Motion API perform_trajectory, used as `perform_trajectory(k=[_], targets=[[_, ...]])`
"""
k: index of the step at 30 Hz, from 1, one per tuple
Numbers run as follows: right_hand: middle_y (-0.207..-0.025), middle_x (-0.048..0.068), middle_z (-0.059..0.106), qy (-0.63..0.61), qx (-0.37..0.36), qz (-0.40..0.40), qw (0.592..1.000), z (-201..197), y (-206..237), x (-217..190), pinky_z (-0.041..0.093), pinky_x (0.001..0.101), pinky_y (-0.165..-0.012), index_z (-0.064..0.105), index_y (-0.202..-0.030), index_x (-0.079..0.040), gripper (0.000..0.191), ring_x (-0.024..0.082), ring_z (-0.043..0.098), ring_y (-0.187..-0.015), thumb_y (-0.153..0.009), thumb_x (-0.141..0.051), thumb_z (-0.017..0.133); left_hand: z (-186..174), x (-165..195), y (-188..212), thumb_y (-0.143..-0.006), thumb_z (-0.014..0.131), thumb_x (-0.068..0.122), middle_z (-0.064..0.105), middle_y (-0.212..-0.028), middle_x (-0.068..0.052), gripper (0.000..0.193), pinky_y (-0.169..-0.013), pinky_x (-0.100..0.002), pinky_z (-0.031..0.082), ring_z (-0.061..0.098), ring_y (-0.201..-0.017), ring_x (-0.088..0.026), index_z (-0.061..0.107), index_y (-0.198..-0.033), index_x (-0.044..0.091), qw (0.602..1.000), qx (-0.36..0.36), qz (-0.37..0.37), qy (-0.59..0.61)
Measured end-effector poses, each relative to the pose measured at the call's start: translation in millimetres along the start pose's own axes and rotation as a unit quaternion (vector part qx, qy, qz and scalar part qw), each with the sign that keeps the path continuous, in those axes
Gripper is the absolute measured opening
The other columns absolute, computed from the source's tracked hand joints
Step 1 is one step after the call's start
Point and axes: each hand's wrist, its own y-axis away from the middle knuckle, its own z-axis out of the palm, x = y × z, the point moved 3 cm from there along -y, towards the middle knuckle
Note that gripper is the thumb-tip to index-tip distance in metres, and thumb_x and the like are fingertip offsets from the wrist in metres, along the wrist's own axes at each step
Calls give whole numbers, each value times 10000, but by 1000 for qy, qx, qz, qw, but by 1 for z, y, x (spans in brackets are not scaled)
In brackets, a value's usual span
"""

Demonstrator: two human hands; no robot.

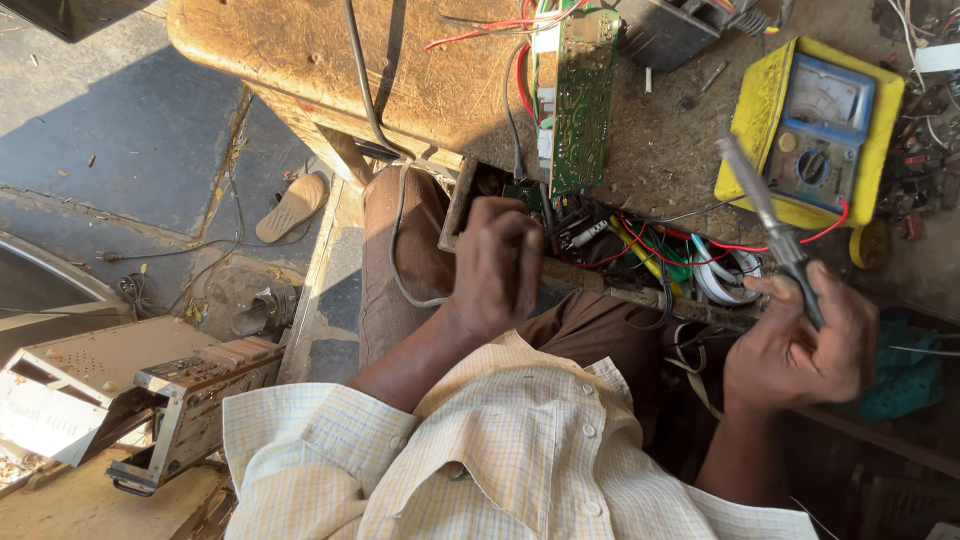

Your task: The person sits on the floor and repairs a green circuit board. They use a soldering iron to heat and attach wires, a brush to clean the board, and pliers to strip and twist wire ends. The person repeatedly solders connections and cleans the board with a brush.

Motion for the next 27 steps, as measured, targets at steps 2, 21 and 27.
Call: perform_trajectory(k=[2,21,27], targets=[[-1219,219,558,-30,28,21,999,-1,2,1,697,380,-739,572,-1346,152,166,319,727,-872,-1197,83,594,3,13,-2,-1001,628,-63,555,-1053,-177,222,-701,-378,515,596,-843,-272,440,-1116,-38,997,-39,60,-6],[-1212,238,617,-135,23,104,985,-3,6,-5,660,390,-730,576,-1281,161,216,311,750,-862,-1234,-38,647,6,13,-12,-978,784,23,541,-1175,-98,390,-796,-263,549,604,-917,-115,562,-1287,-56,972,73,-195,107],[-1197,242,644,-177,3,107,978,4,7,-14,688,388,-723,590,-1265,139,196,294,744,-849,-1215,-36,665,16,1,-15,-958,786,42,610,-1203,-70,324,-828,-237,588,655,-976,-96,646,-1241,-32,928,77,-288,225]])
